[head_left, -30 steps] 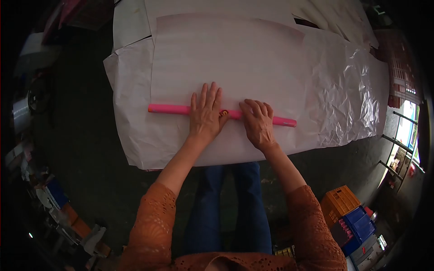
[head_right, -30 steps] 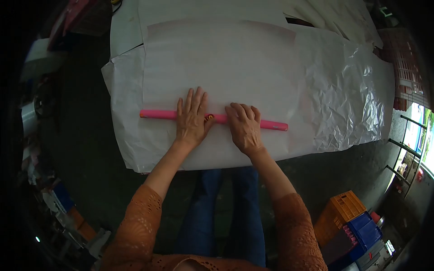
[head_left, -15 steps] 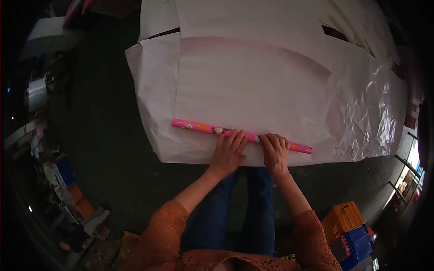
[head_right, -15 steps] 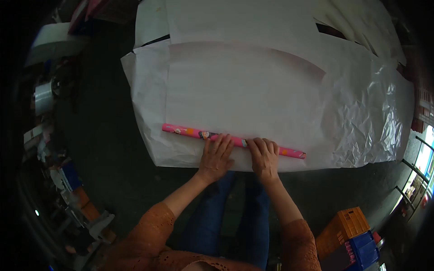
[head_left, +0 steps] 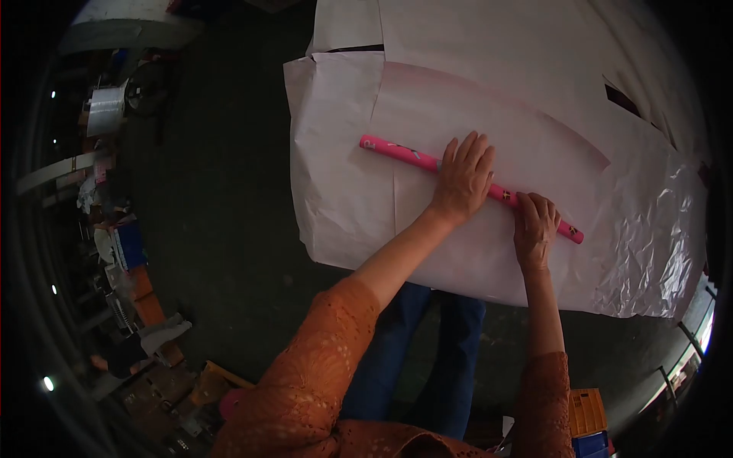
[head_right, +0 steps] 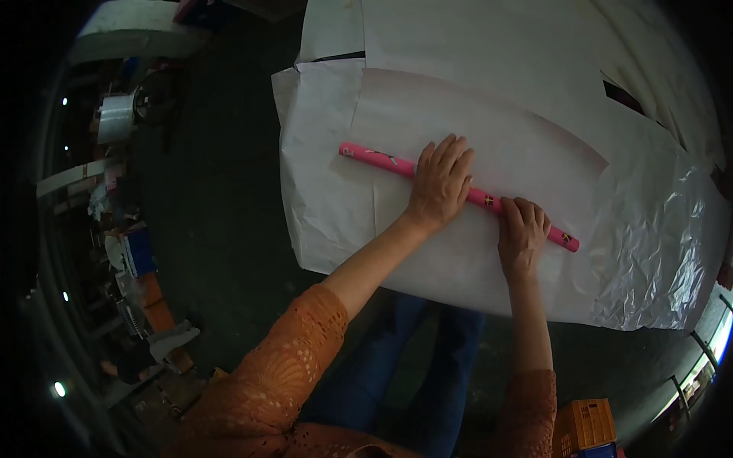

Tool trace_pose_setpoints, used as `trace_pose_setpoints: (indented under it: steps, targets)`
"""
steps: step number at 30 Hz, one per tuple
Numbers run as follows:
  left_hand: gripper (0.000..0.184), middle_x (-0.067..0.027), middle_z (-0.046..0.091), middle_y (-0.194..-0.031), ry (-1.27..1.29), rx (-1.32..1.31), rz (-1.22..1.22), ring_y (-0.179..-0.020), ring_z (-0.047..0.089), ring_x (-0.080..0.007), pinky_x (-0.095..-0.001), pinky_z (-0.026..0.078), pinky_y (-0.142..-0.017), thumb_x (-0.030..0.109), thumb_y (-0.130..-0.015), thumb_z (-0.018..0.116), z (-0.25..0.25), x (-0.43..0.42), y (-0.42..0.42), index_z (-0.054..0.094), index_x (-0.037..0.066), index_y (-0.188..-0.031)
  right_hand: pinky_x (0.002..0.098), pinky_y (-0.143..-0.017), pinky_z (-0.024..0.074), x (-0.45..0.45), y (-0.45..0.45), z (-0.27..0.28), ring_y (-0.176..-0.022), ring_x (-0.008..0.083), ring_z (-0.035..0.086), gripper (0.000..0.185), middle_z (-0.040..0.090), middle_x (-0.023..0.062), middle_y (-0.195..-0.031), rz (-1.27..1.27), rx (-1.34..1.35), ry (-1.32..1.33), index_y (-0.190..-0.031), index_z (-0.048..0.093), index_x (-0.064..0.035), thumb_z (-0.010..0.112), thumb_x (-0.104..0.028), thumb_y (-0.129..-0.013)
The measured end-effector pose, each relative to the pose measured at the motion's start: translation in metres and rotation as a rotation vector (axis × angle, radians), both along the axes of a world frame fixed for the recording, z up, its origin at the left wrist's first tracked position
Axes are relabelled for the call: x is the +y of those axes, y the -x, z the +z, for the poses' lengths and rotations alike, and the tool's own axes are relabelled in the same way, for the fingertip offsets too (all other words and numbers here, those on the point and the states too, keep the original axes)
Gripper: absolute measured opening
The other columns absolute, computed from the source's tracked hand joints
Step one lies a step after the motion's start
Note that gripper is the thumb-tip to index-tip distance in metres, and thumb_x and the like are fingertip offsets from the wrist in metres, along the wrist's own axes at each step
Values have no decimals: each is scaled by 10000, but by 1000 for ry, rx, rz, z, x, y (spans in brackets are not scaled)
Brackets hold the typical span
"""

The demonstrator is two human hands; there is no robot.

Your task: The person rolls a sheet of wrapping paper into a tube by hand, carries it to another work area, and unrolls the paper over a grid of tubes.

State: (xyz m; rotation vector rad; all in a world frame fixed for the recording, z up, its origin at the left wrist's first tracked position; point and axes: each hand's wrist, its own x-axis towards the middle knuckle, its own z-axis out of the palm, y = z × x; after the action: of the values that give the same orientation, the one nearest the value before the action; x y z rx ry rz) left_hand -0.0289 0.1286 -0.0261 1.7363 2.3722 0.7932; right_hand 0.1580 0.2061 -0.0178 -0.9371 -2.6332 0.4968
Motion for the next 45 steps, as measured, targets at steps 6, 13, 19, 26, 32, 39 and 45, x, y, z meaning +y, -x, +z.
trace_pose_setpoints:
  steps: [6,13,19,26,32,39,45]
  targets:
    - [675,-164,316,-1580,250,-31,-176,-1478,271,-337,-576,222,-1169,286,-879,670,9,-124,-65,425,49,-1461,441,-969,396,-53,-35,10,-1080,297,578,331,626,64,-1138,52,-17,118,-1173,663,-112,670,-91,-843]
    - [825,-156,233,-1625,280,-39,-71,-1514,181,-341,-569,197,-1182,431,-890,661,6,-37,-30,312,44,-1530,460,-1066,331,-23,-24,23,-1233,315,515,494,580,115,-1311,-29,-76,-11,-1312,579,-78,690,-139,-834]
    - [727,-174,283,-1594,122,-3,84,-1490,228,-347,-557,217,-1175,317,-909,653,-1,45,8,350,31,-1504,457,-1048,341,26,-22,-3,-1194,295,541,409,604,73,-1238,-140,-55,-123,-1226,602,-110,690,-113,-827]
    - [673,-156,258,-1599,125,33,-195,-1489,250,-318,-548,241,-1169,254,-869,701,0,-61,-38,431,54,-1451,454,-1030,354,10,-39,-6,-1151,309,554,341,619,75,-1192,-69,3,18,-1167,641,-91,655,-61,-827]
    - [735,-145,262,-1603,224,-34,-216,-1504,213,-316,-549,240,-1178,288,-852,727,7,-41,-27,405,57,-1470,458,-1070,333,9,-31,13,-1229,286,519,488,566,83,-1296,-108,-107,-146,-1282,605,-120,696,-95,-804]
    - [719,-157,333,-1569,237,92,-138,-1486,247,-321,-548,220,-1188,332,-894,690,5,32,-10,385,37,-1475,445,-1037,349,55,-23,-3,-1169,290,548,382,618,86,-1210,-100,-44,-37,-1193,620,-104,703,-122,-821]
    - [485,-131,491,-1372,43,333,-359,-1338,448,-271,-537,334,-1111,198,-910,633,7,9,-32,479,48,-1344,420,-822,447,25,-41,32,-953,292,614,284,661,87,-1035,19,15,115,-1124,622,-87,689,-127,-851]
